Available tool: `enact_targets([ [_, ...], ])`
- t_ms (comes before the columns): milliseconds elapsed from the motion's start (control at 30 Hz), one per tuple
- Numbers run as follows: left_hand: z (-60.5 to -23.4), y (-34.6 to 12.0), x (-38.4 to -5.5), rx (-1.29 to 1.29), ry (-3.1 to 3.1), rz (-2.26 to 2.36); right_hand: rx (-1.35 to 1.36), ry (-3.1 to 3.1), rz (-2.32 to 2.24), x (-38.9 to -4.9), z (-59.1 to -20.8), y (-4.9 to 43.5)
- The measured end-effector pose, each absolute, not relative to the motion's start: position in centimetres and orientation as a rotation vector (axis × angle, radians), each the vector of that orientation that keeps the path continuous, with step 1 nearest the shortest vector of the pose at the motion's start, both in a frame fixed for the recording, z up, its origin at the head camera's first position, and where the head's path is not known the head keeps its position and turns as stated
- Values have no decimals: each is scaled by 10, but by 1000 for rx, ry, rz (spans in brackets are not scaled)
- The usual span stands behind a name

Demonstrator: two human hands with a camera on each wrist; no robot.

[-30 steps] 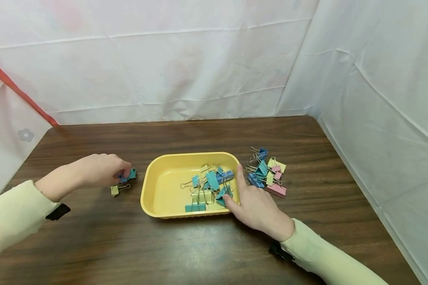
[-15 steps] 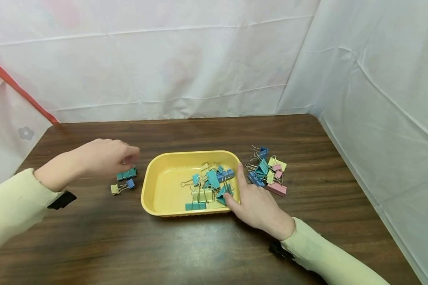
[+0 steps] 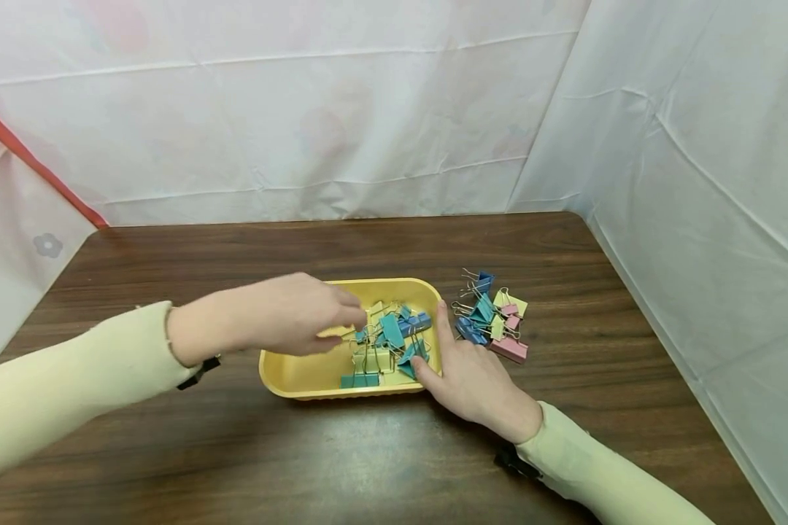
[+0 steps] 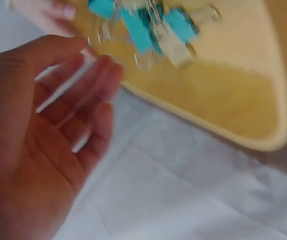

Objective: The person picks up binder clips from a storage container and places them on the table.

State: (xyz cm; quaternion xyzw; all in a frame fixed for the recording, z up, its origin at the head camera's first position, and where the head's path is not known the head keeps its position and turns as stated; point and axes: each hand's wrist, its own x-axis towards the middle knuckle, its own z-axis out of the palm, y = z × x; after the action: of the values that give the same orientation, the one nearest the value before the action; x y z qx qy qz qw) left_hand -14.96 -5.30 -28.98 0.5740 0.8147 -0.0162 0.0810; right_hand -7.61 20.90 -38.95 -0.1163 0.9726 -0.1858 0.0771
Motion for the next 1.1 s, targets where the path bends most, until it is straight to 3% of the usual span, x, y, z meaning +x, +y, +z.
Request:
enact_targets([
  [333,-318,-13,-133,1923,2087,-388,-340,2910,-569,-76,-390,208],
  [667,-331,-9,-134,2191,2029,-739,-343,2923,-562,-77,-390,209],
  [1100,-342,-13,-132,2355,1985,-1131,-345,2926,-557,-76,-390,209],
])
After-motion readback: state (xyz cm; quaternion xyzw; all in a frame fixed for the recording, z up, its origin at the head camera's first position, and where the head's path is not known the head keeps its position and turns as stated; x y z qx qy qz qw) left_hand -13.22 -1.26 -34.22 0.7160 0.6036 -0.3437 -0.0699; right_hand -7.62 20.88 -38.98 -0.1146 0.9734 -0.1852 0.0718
